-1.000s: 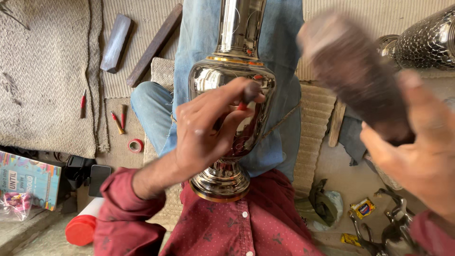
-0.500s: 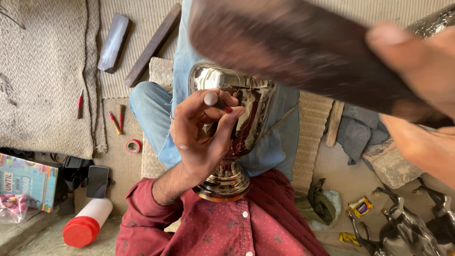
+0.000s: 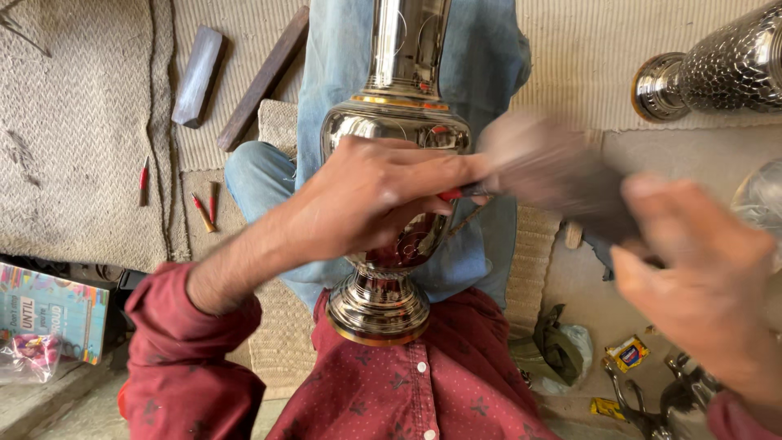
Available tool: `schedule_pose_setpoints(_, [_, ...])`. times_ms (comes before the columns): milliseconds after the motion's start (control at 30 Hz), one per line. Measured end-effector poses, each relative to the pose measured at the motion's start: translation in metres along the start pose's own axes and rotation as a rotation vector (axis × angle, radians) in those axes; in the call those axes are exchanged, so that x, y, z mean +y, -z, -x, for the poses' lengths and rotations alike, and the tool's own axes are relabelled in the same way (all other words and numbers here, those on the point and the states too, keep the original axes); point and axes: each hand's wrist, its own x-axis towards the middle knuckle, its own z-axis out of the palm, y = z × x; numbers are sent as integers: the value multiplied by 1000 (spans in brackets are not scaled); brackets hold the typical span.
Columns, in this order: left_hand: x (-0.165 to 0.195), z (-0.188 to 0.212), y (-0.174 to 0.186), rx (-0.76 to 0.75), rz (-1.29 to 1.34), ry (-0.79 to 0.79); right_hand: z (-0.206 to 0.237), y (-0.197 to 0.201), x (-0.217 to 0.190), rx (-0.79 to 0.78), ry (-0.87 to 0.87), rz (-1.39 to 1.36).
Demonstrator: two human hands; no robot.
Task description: The person sits cross-legged holding a polished metal vase between their knees, presses a punch against the vase surface, and strikes the punch with a wooden mallet to engrave decorative patterns. Midway they sharpen the punch on a whetstone resting on their lap, then resume hammering the pattern.
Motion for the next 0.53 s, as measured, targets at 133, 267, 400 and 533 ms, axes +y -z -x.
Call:
schedule_pose_setpoints(133, [-6,-18,10,-116,58,-40,10,-41,-4,166,-65,-100])
schedule_pose_setpoints(267, [-5,-21,14,-204,93,-24,59,-68,11,308,-271,-394])
schedule_pose_setpoints(400, [-12,-13,9,-175,60,-89,52,-73,16,305,-183,-218])
schedule_pose_setpoints(533, [-66,-26,8,-186,68,-81,43,-82,22,355,-89,-241])
